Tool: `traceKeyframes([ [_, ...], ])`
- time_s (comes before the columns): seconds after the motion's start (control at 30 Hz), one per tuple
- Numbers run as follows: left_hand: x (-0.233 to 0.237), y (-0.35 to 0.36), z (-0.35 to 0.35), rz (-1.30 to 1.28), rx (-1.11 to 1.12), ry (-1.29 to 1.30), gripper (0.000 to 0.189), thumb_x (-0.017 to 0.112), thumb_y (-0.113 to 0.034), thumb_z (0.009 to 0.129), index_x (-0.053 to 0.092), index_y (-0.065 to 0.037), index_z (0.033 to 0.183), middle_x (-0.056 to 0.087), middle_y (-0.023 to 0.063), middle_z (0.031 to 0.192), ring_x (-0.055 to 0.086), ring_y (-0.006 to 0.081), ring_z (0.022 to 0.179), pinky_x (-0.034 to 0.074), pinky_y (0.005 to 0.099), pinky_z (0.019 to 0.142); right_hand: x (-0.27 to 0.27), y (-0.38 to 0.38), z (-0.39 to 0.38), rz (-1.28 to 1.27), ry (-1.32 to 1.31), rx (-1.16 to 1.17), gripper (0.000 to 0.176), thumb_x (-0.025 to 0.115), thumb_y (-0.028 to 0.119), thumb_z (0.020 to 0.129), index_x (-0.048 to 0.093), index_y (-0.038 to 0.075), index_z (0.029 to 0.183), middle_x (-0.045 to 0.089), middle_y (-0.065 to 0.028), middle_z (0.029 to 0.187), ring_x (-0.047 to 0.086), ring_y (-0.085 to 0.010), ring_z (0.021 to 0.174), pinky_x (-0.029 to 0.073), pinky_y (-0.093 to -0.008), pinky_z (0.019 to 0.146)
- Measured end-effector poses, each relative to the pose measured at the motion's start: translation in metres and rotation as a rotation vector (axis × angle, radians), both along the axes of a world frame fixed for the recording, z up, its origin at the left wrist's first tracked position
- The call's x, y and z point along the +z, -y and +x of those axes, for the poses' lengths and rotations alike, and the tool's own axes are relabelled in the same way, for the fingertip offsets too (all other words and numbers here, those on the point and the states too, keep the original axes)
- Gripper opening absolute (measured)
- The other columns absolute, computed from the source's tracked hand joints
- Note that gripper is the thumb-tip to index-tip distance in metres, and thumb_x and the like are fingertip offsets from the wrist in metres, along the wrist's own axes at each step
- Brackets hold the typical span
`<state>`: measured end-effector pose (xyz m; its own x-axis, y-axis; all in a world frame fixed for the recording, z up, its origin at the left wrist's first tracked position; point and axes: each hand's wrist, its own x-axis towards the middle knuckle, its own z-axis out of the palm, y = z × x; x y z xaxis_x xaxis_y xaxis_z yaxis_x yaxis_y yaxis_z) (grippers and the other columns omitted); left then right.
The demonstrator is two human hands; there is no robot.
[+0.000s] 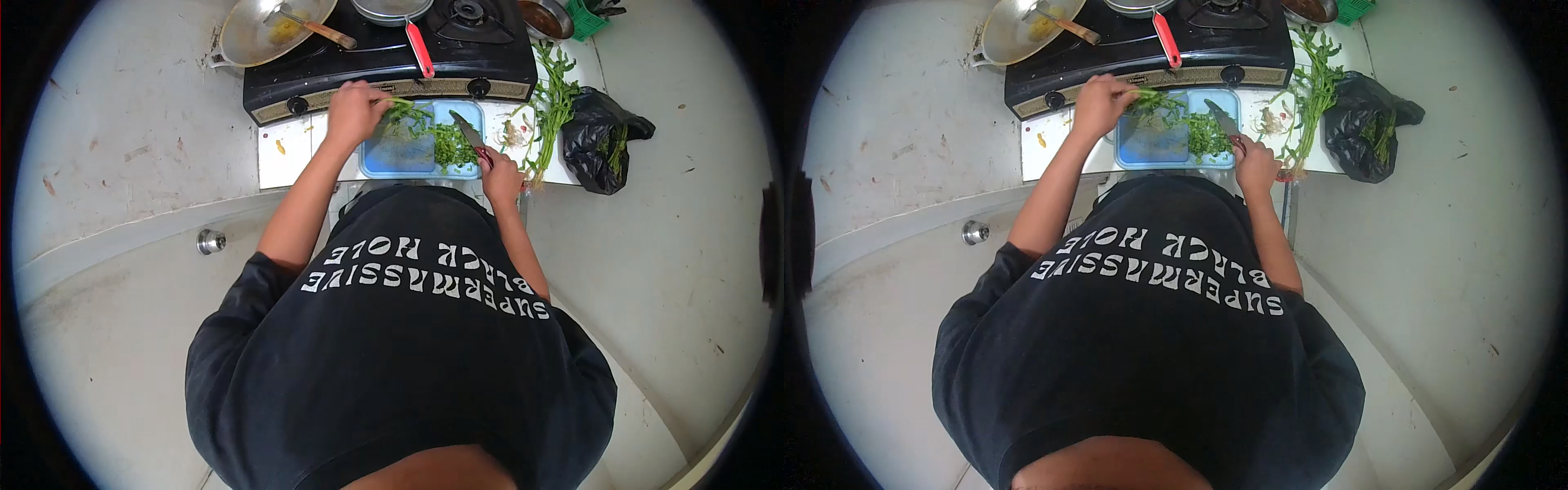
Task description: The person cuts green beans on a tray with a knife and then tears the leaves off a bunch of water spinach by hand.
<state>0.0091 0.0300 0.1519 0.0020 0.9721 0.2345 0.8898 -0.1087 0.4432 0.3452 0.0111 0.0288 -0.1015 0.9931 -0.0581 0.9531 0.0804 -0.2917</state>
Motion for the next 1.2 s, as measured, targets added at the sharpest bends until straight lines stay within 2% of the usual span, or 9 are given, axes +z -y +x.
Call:
traceKeyframes([
  [0.07,0.007,0.014,-0.018,-0.082,0.026,0.000,0.015,0.079,-0.025,0.084,0.084,-0.015,0.094,0.074,0.0123,0.085,0.069,0.0333,0.086,0.054,0.0443,0.081,-0.003,-0.001,0.000,-0.006,-0.016,-0.003,0.035,0.071,0.036,0.093,0.070,0.026,0.127,0.073,-0.0092,0.103,0.069,-0.0328,0.098,0.051,-0.0564,0.080],
  [0.23,-0.021,0.030,-0.044,-0.435,0.181,-0.321,0.014,0.069,-0.019,0.084,0.081,-0.011,0.084,0.076,0.0179,0.088,0.074,0.0362,0.083,0.059,0.0489,0.077,-0.009,-0.001,-0.003,-0.006,-0.022,0.007,0.037,0.070,0.037,0.094,0.069,0.026,0.129,0.073,-0.0094,0.104,0.068,-0.0330,0.098,0.051,-0.0564,0.081],
  [0.3,-0.056,0.024,-0.032,-0.433,0.162,-0.419,0.017,0.067,-0.017,0.083,0.079,-0.006,0.086,0.076,0.0221,0.088,0.075,0.0381,0.082,0.060,0.0501,0.078,-0.009,-0.001,-0.006,0.000,-0.020,0.018,0.037,0.070,0.037,0.094,0.069,0.026,0.129,0.073,-0.0096,0.105,0.068,-0.0331,0.097,0.051,-0.0565,0.082],
  [0.37,-0.090,0.021,-0.016,-0.414,0.093,-0.314,0.017,0.067,-0.017,0.083,0.079,-0.005,0.085,0.075,0.0220,0.086,0.075,0.0383,0.082,0.060,0.0499,0.078,-0.007,-0.001,-0.008,-0.021,-0.003,0.015,0.038,0.070,0.038,0.094,0.069,0.025,0.130,0.072,-0.0098,0.106,0.068,-0.0333,0.098,0.051,-0.0564,0.083],
  [0.53,-0.122,0.028,0.010,-0.380,0.074,-0.160,0.018,0.072,-0.020,0.082,0.079,-0.008,0.094,0.075,0.0198,0.090,0.074,0.0373,0.086,0.059,0.0491,0.081,-0.002,0.002,-0.010,-0.007,0.032,0.026,0.045,0.072,0.039,0.092,0.067,0.020,0.133,0.071,-0.0104,0.109,0.066,-0.0338,0.103,0.050,-0.0564,0.084],
  [0.67,-0.103,0.037,0.018,-0.357,0.049,-0.199,0.030,0.080,-0.024,0.079,0.078,-0.014,0.108,0.074,0.0151,0.097,0.072,0.0344,0.094,0.057,0.0471,0.085,0.006,0.006,-0.010,0.052,0.009,0.003,0.052,0.073,0.039,0.091,0.064,0.017,0.137,0.067,-0.0116,0.113,0.062,-0.0350,0.107,0.050,-0.0565,0.083],
  [0.8,-0.107,0.042,0.015,-0.173,-0.012,-0.156,0.029,0.079,-0.023,0.081,0.078,-0.015,0.109,0.072,0.0109,0.092,0.070,0.0310,0.095,0.055,0.0464,0.083,0.011,0.008,-0.012,0.075,-0.035,0.003,0.053,0.073,0.039,0.091,0.063,0.016,0.138,0.065,-0.0119,0.115,0.061,-0.0354,0.109,0.049,-0.0565,0.083],
  [1.07,-0.126,0.025,0.011,-0.041,-0.177,-0.424,0.009,0.076,-0.023,0.083,0.080,-0.016,0.088,0.069,0.0049,0.085,0.065,0.0259,0.087,0.052,0.0430,0.077,0.018,0.010,-0.016,0.082,-0.099,0.020,0.054,0.074,0.038,0.091,0.063,0.016,0.139,0.065,-0.0120,0.116,0.061,-0.0347,0.109,0.049,-0.0558,0.085],
  [1.2,-0.120,0.029,0.013,0.011,-0.139,-0.292,0.009,0.076,-0.022,0.082,0.079,-0.014,0.083,0.069,0.0059,0.082,0.066,0.0259,0.088,0.052,0.0431,0.078,0.020,0.011,-0.014,0.037,-0.091,0.007,0.053,0.073,0.038,0.091,0.063,0.016,0.139,0.065,-0.0121,0.116,0.062,-0.0349,0.110,0.049,-0.0552,0.086],
])
